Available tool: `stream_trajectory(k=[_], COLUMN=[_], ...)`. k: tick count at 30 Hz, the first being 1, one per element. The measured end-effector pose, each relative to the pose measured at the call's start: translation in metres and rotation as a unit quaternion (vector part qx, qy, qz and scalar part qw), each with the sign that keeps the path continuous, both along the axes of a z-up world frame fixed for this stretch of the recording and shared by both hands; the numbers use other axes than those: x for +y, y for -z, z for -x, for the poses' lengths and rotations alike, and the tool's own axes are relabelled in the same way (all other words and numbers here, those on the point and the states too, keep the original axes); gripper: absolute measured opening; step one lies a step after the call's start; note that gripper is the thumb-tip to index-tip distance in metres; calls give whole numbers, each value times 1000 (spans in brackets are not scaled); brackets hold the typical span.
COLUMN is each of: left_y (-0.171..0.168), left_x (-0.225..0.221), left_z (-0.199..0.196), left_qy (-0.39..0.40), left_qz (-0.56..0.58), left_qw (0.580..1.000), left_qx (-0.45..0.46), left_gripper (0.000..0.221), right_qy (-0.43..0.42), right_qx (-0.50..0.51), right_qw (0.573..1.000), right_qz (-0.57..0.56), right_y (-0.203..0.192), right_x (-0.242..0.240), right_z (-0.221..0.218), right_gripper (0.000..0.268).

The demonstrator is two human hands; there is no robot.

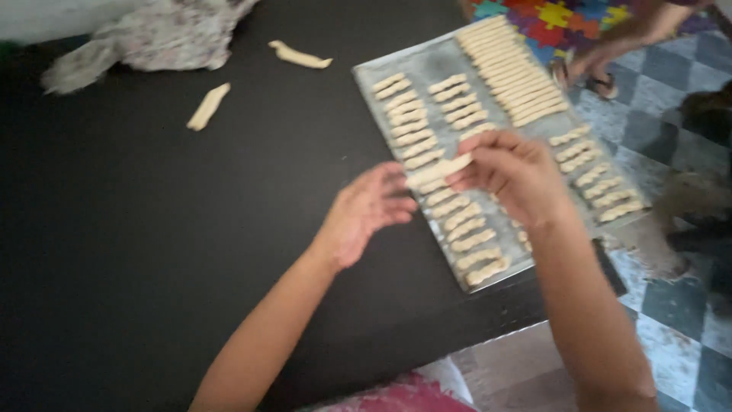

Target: Twisting long strips of dough into spiral shapes and arranging them neatly on a metal baking tray for baking.

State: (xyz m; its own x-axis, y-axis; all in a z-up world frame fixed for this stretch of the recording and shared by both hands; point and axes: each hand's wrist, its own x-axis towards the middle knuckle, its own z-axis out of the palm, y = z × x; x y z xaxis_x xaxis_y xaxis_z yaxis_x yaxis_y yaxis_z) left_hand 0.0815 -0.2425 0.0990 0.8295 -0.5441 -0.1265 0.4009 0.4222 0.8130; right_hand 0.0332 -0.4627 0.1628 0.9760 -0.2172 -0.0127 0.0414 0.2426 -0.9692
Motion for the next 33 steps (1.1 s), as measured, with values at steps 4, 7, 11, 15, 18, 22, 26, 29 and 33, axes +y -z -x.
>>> stream_trajectory(k=[4, 7, 11, 15, 18, 22, 26, 29, 33], left_y=[3, 13, -1, 20, -17, -23, -22, 23, 30], left_x=[41, 90, 182, 273, 309, 332, 348, 409, 400], left_z=[38, 50, 65, 74, 88, 86, 70, 64, 53], left_qy=[13, -8, -67, -141, -199, -251, -187, -282, -273], left_qz=[-19, -105, -210, -345, -461, -280, -712, -275, -463], left_qw=[999, 994, 973, 923, 858, 919, 675, 915, 839], left_qx=[28, -41, -62, -95, -108, -117, -53, -90, -85], left_gripper=[32, 26, 22, 22, 16, 20, 18, 25, 17], right_qy=[-34, -15, 76, 79, -1, -164, -109, -124, -138], right_qx=[12, -20, -56, 84, 91, -26, 108, 62, 135], right_qw=[996, 998, 995, 861, 908, 984, 791, 974, 939], right_qz=[-79, -50, -7, 496, 409, 57, 593, 180, 286], right_y=[27, 41, 59, 85, 18, 14, 67, 3, 35], right_x=[59, 78, 62, 58, 88, 102, 106, 115, 108], right_z=[25, 42, 70, 84, 86, 52, 21, 37, 12], right_gripper=[18, 22, 24, 16, 6, 9, 15, 11, 13])
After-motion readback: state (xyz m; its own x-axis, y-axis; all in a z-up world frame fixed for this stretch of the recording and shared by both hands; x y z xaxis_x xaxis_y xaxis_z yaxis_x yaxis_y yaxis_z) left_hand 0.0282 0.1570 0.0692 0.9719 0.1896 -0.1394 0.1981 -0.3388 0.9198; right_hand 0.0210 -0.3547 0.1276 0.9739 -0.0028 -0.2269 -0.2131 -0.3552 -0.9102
